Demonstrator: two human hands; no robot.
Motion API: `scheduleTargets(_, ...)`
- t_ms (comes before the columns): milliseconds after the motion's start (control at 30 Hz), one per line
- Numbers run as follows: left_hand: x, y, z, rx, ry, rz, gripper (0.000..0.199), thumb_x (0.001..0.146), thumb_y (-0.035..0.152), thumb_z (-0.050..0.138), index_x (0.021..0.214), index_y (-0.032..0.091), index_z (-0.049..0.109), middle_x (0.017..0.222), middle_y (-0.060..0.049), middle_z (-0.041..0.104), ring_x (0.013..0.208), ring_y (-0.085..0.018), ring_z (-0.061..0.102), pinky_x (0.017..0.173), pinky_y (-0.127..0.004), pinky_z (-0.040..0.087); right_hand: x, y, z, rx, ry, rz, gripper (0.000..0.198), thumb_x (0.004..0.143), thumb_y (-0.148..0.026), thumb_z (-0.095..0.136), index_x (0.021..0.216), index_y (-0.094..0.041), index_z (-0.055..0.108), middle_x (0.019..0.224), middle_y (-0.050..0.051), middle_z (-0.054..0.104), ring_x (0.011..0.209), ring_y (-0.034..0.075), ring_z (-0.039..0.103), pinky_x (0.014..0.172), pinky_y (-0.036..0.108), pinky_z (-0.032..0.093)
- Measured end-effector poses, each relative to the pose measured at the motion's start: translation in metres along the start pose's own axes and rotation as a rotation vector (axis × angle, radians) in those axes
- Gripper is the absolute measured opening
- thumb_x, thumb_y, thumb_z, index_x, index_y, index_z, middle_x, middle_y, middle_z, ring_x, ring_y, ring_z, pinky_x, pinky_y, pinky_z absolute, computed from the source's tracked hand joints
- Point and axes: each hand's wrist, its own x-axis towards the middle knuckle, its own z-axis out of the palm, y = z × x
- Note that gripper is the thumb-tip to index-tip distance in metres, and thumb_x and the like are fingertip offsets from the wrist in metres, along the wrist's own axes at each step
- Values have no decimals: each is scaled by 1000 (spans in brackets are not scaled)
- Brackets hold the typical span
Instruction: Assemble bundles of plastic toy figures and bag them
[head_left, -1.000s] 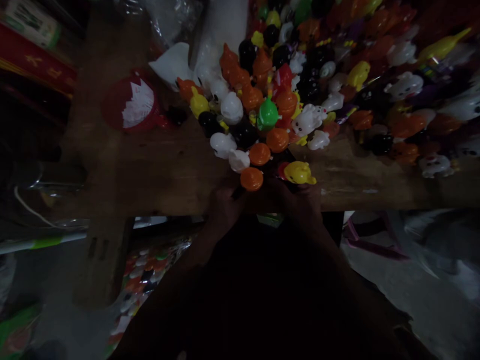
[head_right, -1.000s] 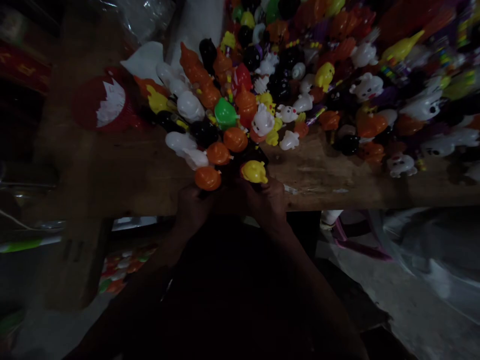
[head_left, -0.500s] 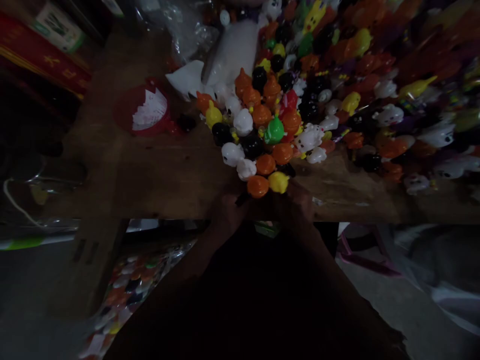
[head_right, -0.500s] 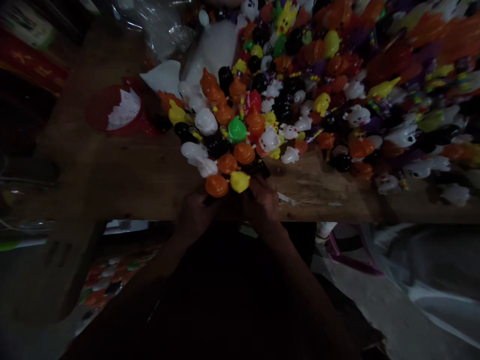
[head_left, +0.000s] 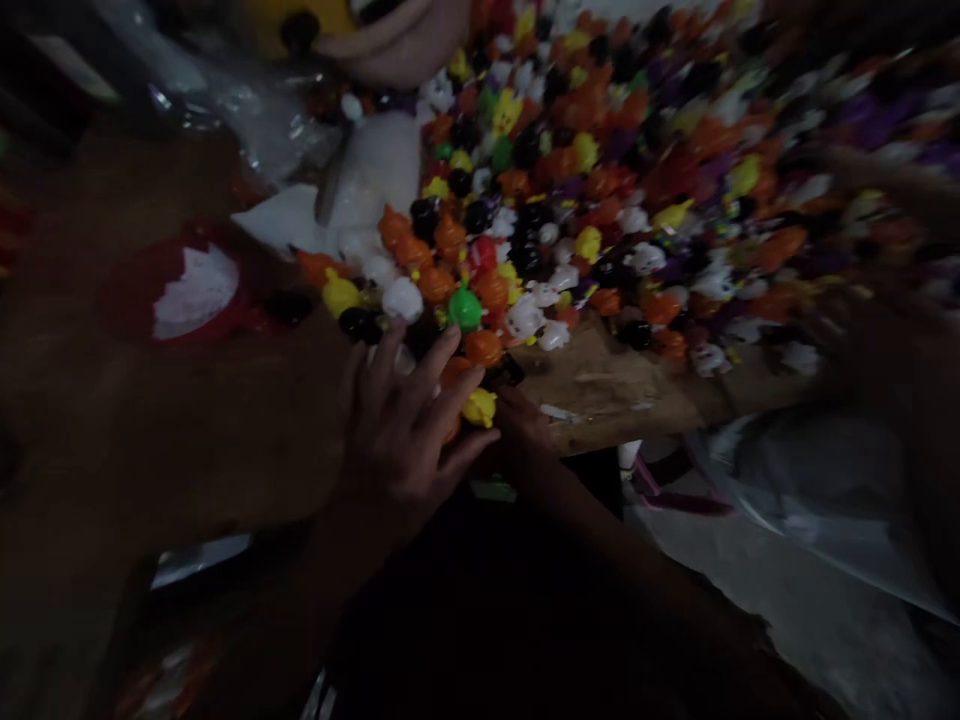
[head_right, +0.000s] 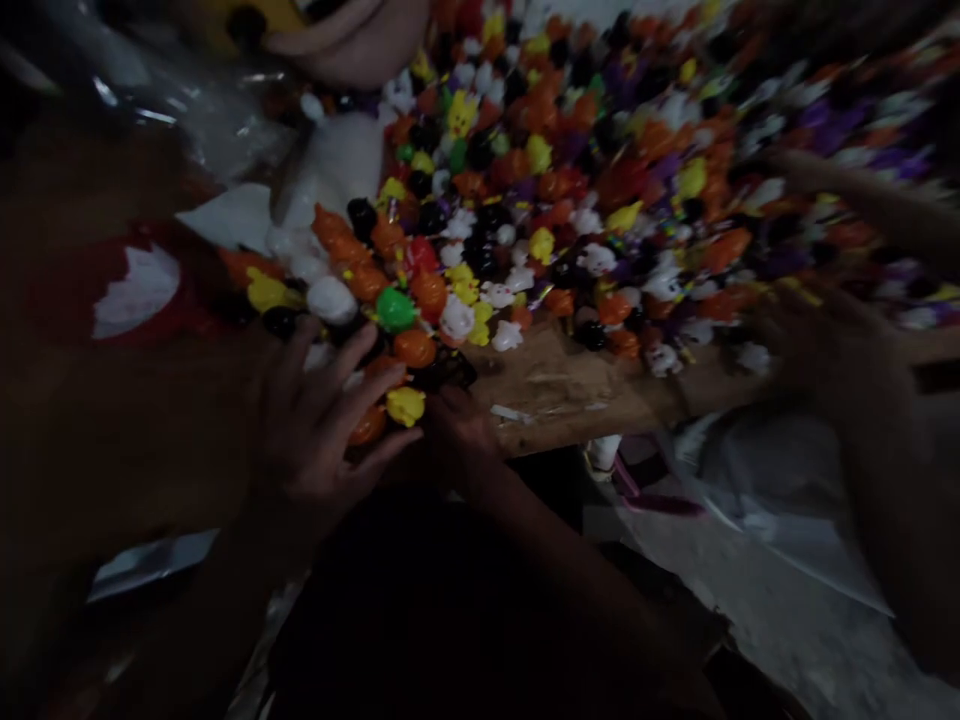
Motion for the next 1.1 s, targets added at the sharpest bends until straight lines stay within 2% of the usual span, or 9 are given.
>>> scheduleTargets(133,9,-9,26,0,46,55,45,90,32,76,131,20,66,134,-11,72,146,-38,50,129,-56,21,-6,1,-22,-23,49,-41,16,101,-23,56,105,-19,70,97,8,73,84,17,70,72,27,57)
scheduleTargets(300,5,-5,27,-9,66,52,37,91,36,74,125,22,69,130,-9,74,141,-37,55,129,-54,22,14,34,-103,-387,309,24,27,103,-30,48,112,-22,73,106,10,75,94,24,69,80,37,57)
scheduleTargets(400,7,-4,28,17,62,51,40,91,37,73,127,22,68,130,-10,74,137,-38,58,129,-55,22,46,64,-132,-628,262,-3,28,99,-25,53,119,-25,72,134,13,67,123,32,59,101,52,49)
scheduleTargets(500,8,-3,27,30,41,41,40,92,38,72,128,22,67,130,-10,74,139,-37,56,129,-57,22,71,87,-129,-744,165,-49,30,92,-25,65,121,-26,71,154,12,52,144,38,41,117,66,30)
scheduleTargets(633,9,-2,23,31,-31,25,39,90,34,75,126,22,66,134,-8,72,143,-36,53,130,-58,20,83,98,-123,-808,152,-79,20,92,-31,67,111,-24,72,153,11,53,145,38,38,119,68,23)
scheduleTargets(733,9,-2,23,17,-17,16,38,89,34,74,125,22,66,134,-8,73,144,-36,53,130,-60,20,76,88,-133,-799,168,-139,22,97,-38,62,111,-25,73,148,10,57,140,37,43,116,66,30)
scheduleTargets(833,9,-2,26,30,22,7,36,90,33,73,123,22,66,132,-8,74,140,-37,56,128,-61,22,54,67,-138,-683,167,-138,29,104,-36,49,115,-25,74,129,13,66,121,33,58,100,56,48)
scheduleTargets(967,7,-2,30,36,36,23,36,87,31,73,121,22,65,133,-7,73,138,-37,58,126,-64,25,18,41,-118,-250,83,-37,27,103,-35,50,110,-23,73,107,10,71,90,24,68,74,36,57)
scheduleTargets(1100,7,-1,31,8,66,-1,33,88,30,72,120,22,66,132,-8,73,137,-36,59,126,-66,25,-3,41,-94,-27,117,-15,20,98,-29,51,106,-23,68,97,7,73,83,23,70,72,35,61)
